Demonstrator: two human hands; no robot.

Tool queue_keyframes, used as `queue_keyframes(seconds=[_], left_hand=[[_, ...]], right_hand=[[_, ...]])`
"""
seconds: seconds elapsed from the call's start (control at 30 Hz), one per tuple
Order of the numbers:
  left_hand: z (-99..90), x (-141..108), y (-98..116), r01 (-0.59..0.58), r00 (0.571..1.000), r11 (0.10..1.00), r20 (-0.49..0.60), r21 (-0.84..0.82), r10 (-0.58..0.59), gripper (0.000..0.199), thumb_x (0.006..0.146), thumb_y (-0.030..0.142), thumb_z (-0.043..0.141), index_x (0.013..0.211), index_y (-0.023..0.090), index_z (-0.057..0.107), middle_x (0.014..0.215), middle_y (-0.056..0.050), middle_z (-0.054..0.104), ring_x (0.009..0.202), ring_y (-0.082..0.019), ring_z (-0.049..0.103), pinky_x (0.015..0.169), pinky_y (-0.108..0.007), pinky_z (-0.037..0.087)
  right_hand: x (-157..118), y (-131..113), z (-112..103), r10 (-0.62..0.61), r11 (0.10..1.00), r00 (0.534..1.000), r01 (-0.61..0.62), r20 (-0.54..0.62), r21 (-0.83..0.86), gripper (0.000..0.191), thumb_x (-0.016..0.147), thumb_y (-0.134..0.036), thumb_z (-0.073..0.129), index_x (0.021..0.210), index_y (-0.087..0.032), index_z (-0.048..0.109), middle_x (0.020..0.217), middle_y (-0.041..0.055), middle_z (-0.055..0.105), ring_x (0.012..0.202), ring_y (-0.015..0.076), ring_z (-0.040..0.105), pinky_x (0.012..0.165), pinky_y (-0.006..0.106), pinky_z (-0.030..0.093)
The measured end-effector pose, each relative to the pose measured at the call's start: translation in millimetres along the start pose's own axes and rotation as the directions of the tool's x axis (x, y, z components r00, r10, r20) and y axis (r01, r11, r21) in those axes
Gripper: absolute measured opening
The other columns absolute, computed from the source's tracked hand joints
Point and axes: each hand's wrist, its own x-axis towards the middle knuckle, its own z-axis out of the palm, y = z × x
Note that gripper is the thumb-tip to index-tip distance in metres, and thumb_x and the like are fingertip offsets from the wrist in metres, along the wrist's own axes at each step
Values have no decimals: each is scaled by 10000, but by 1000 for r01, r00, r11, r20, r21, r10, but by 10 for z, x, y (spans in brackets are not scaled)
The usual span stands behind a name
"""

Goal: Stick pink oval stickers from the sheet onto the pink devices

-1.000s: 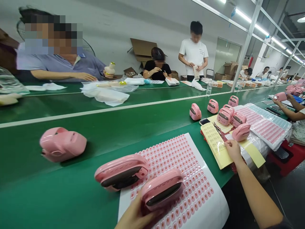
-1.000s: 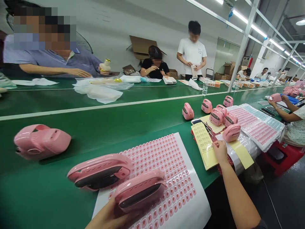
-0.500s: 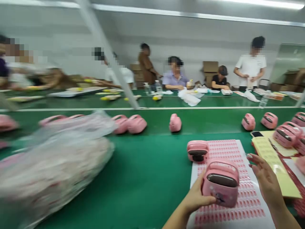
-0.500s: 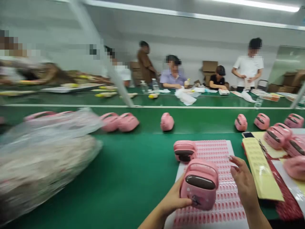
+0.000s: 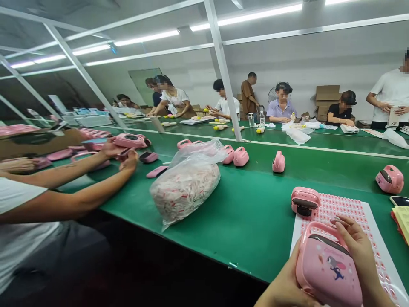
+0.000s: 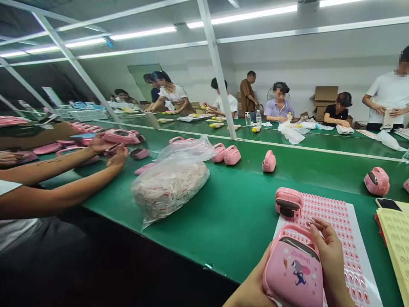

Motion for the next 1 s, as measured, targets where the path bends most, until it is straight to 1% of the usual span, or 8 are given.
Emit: queue_keyframes(seconds=[0.1,0.23,0.37,0.57,0.63,0.73,0.87,1.0], left_hand=[[-19,16,-143,-74,994,996,-89,-46,69,1212,217,297,909,1307,287,380,1326,-123,444,1231,-383,347,1026,-516,207],[103,87,-164,-228,965,968,-159,-100,211,1012,329,434,874,1241,262,469,1259,-118,508,1174,-376,419,1001,-503,264],[196,133,24,-198,938,970,-315,-138,147,895,421,565,793,1190,195,526,1142,-127,586,1125,-385,464,976,-484,322],[46,202,190,-115,794,981,-608,-156,-4,673,487,551,757,1019,157,635,987,-117,658,1076,-354,513,927,-443,400],[19,223,214,-70,792,988,-610,-141,-31,633,522,519,758,1023,156,628,1018,-117,652,1066,-342,525,913,-429,413],[47,229,262,-35,823,997,-569,-73,-13,613,531,475,776,1028,154,615,1040,-118,647,1042,-335,543,878,-404,437],[107,224,294,3,845,1000,-535,17,7,614,532,480,775,1017,145,604,1001,-115,655,984,-320,568,794,-357,466],[99,232,279,-1,792,996,-608,93,58,620,487,482,792,967,137,605,939,-99,657,906,-288,588,729,-316,468]], right_hand=[[27,165,42,38,999,997,-38,-63,-8,493,509,-550,739,807,-172,629,799,55,683,768,225,642,648,291,512],[34,262,33,-15,1000,988,13,-153,-18,500,537,-559,720,836,-168,628,697,20,649,655,197,629,611,302,497],[78,128,-78,-142,983,970,115,-196,-145,425,614,-515,696,852,-165,658,634,-3,600,556,145,546,578,292,447],[-23,-252,6,-208,977,970,211,128,-12,223,640,-424,706,701,-212,667,753,20,602,747,165,547,673,288,430],[-77,-335,114,-189,980,957,199,222,-23,211,630,-417,706,646,-212,660,815,36,591,815,185,546,695,300,428],[-125,-401,253,-114,984,939,151,324,-93,232,617,-426,695,606,-200,646,920,62,573,899,216,536,726,323,420],[-142,-429,321,-43,966,893,151,448,-209,215,641,-397,660,598,-188,630,946,72,549,957,235,519,768,348,414],[-146,-429,300,-21,953,871,165,492,-253,132,662,-309,634,621,-185,625,953,66,523,983,224,509,843,365,401]])
